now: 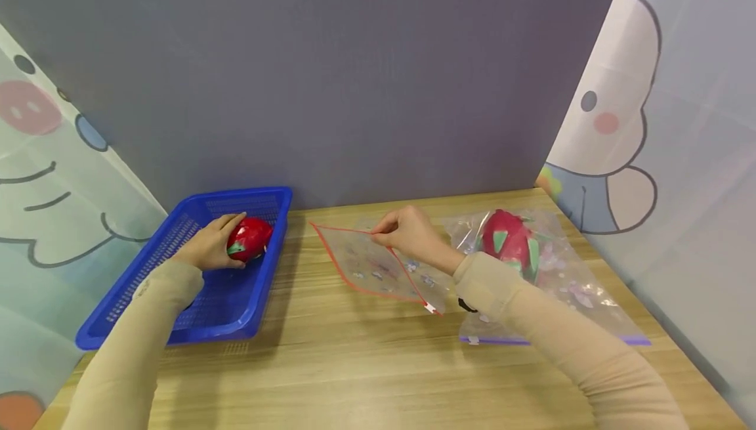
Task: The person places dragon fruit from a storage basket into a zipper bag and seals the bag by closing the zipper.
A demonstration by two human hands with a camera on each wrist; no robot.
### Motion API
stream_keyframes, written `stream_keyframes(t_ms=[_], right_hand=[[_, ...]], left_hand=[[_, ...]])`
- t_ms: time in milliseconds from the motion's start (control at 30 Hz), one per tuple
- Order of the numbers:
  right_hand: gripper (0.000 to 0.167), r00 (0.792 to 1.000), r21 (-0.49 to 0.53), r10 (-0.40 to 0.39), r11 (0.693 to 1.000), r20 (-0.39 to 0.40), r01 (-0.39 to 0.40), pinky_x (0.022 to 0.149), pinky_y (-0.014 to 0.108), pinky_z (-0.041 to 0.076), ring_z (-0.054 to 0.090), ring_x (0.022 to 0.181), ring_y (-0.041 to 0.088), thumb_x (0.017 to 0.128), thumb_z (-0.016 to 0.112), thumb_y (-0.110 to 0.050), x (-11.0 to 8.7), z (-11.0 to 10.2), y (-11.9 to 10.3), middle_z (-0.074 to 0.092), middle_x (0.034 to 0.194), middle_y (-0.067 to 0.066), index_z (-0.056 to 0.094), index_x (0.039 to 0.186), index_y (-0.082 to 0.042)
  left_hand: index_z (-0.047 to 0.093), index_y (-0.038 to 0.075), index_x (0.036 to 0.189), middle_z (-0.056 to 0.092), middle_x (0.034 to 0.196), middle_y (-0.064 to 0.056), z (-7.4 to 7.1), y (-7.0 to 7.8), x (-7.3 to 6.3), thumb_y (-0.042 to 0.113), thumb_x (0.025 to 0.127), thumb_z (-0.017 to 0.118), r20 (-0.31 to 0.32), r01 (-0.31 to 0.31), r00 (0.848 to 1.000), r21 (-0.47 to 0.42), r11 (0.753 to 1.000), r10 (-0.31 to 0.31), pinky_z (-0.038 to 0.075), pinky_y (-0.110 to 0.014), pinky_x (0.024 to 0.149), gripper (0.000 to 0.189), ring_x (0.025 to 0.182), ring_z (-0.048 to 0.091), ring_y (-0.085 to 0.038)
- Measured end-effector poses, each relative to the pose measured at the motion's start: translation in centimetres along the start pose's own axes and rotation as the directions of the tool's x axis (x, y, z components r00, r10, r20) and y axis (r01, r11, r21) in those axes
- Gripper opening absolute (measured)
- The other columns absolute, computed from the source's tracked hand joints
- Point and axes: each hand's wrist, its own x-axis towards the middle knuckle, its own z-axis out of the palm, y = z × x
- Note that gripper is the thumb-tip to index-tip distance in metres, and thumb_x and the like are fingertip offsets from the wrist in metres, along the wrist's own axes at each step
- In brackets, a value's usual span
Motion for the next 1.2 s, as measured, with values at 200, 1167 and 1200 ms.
stream_keyframes(t_ms=[200, 1167, 1200], right_hand=[[0.006, 1.0, 0.019, -0.031, 0.999, 0.0, 0.031, 0.06, 0.027, 0.05, 0.061, 0.069, 0.011, 0.079, 0.071, -0.015, -0.1, 0.2, -0.5, 0.069, 0.086, 0.004, 0.074, 0.084, -0.012], [0.006, 0.997, 0.01, -0.077, 0.997, -0.001, 0.077, 0.056, 0.026, 0.049, 0.06, 0.065, 0.011, 0.078, 0.071, -0.012, -0.4, 0.4, -0.3, 0.069, 0.081, 0.004, 0.074, 0.083, -0.01], [0.006, 0.997, 0.006, -0.077, 0.997, 0.0, 0.077, 0.056, 0.026, 0.049, 0.06, 0.065, 0.011, 0.078, 0.072, -0.013, -0.4, 0.5, -0.2, 0.069, 0.081, 0.003, 0.075, 0.083, -0.009]], left_hand=[[0.027, 0.01, 0.141, 0.041, 0.13, -0.023, 0.3, -0.2, 0.3, 0.046, 0.053, 0.084, 0.023, 0.088, 0.996, -0.014, 0.996, -0.087, 0.042, -0.062, 0.085, 0.111, 0.109, 0.048, -0.047], [0.032, 0.007, 0.134, 0.051, 0.117, -0.021, 0.1, -0.2, 1.3, 0.037, 0.048, 0.085, 0.091, 0.127, 0.989, -0.082, 0.989, -0.119, 0.045, -0.057, 0.083, 0.105, 0.099, 0.056, -0.042], [0.032, 0.007, 0.133, 0.052, 0.116, -0.02, 0.2, -0.1, 1.2, 0.037, 0.047, 0.085, 0.08, 0.121, 0.99, -0.078, 0.99, -0.115, 0.045, -0.057, 0.082, 0.105, 0.099, 0.056, -0.041]])
